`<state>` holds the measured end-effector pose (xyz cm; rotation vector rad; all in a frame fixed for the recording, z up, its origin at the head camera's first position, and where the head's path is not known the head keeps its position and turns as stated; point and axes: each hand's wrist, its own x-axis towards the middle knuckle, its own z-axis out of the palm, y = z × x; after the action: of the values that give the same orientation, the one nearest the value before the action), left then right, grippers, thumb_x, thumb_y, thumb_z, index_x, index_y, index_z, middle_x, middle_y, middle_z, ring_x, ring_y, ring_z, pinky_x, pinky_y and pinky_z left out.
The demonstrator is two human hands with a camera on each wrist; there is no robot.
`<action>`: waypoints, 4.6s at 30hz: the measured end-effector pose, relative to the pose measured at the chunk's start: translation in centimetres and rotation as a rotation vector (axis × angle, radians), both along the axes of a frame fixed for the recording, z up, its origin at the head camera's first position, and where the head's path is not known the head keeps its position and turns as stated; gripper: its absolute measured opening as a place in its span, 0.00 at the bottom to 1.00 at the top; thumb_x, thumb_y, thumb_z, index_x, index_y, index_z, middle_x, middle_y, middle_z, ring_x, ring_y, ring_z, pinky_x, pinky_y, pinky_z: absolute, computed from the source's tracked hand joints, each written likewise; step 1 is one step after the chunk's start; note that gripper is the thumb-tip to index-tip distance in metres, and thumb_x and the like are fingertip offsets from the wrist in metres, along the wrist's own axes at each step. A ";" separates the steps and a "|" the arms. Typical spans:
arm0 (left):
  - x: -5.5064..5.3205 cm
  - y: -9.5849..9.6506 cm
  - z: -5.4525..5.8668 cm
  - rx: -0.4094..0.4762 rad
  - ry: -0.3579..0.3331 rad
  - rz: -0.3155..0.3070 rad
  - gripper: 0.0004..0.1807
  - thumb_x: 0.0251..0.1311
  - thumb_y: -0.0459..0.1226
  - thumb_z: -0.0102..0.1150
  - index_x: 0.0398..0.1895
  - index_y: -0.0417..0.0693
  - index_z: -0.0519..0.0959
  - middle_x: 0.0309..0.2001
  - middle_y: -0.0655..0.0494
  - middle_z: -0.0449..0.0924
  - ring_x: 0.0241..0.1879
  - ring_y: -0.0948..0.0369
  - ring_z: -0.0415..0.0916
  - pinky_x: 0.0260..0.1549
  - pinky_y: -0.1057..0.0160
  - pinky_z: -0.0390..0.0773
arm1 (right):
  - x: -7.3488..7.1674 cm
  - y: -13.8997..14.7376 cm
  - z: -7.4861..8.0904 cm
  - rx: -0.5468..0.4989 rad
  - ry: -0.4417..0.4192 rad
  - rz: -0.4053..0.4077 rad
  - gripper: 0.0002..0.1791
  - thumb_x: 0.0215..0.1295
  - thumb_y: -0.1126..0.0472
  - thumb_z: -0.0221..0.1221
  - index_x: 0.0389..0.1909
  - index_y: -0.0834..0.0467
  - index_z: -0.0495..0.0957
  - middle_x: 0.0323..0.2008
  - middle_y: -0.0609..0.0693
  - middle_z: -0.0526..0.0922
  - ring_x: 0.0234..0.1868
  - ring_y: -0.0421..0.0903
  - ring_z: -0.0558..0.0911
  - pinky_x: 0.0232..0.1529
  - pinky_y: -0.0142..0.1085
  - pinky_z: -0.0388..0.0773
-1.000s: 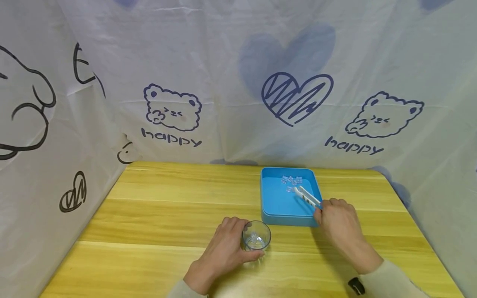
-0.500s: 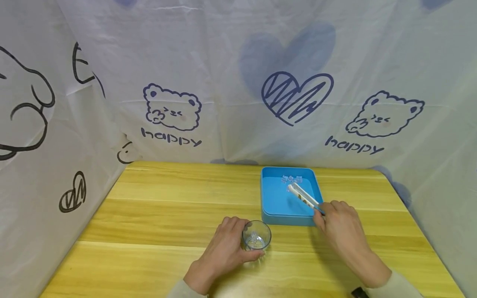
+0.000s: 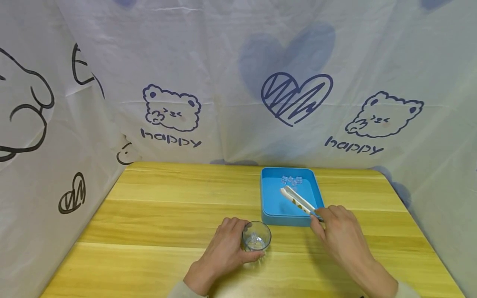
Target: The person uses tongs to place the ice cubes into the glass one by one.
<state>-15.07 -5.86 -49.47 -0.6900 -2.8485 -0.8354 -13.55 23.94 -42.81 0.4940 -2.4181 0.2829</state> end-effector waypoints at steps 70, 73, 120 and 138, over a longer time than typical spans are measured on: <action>-0.1 -0.1 -0.3 0.012 0.022 -0.010 0.41 0.51 0.66 0.76 0.58 0.48 0.79 0.49 0.58 0.80 0.49 0.60 0.71 0.51 0.58 0.75 | 3.5 -2.2 -3.1 0.049 -0.049 0.293 0.17 0.81 0.47 0.54 0.37 0.52 0.85 0.32 0.37 0.79 0.35 0.35 0.73 0.35 0.32 0.74; -0.1 -0.1 -0.3 0.013 0.020 -0.009 0.41 0.51 0.66 0.76 0.58 0.48 0.79 0.49 0.58 0.80 0.49 0.60 0.71 0.51 0.57 0.75 | 3.6 -2.2 -3.1 0.051 -0.056 0.289 0.14 0.79 0.48 0.58 0.38 0.52 0.85 0.32 0.38 0.79 0.35 0.34 0.73 0.35 0.32 0.75; 0.0 -0.1 -0.1 -0.001 0.003 -0.004 0.41 0.51 0.65 0.76 0.60 0.49 0.79 0.50 0.59 0.80 0.49 0.61 0.71 0.52 0.58 0.74 | 3.6 -2.0 -3.3 0.056 -0.087 0.273 0.10 0.73 0.51 0.63 0.38 0.54 0.85 0.32 0.39 0.79 0.36 0.34 0.72 0.36 0.31 0.75; -0.2 0.1 0.9 -0.102 0.073 -0.011 0.42 0.49 0.66 0.76 0.57 0.47 0.81 0.47 0.57 0.80 0.47 0.59 0.72 0.49 0.58 0.71 | 2.7 -1.7 -2.8 -0.032 -0.040 0.249 0.06 0.66 0.57 0.66 0.37 0.55 0.84 0.30 0.38 0.76 0.34 0.36 0.71 0.35 0.34 0.74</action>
<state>-15.22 -5.78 -48.61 -0.7332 -2.8402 -0.6566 -10.83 22.29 -45.65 0.7830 -2.3868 0.4415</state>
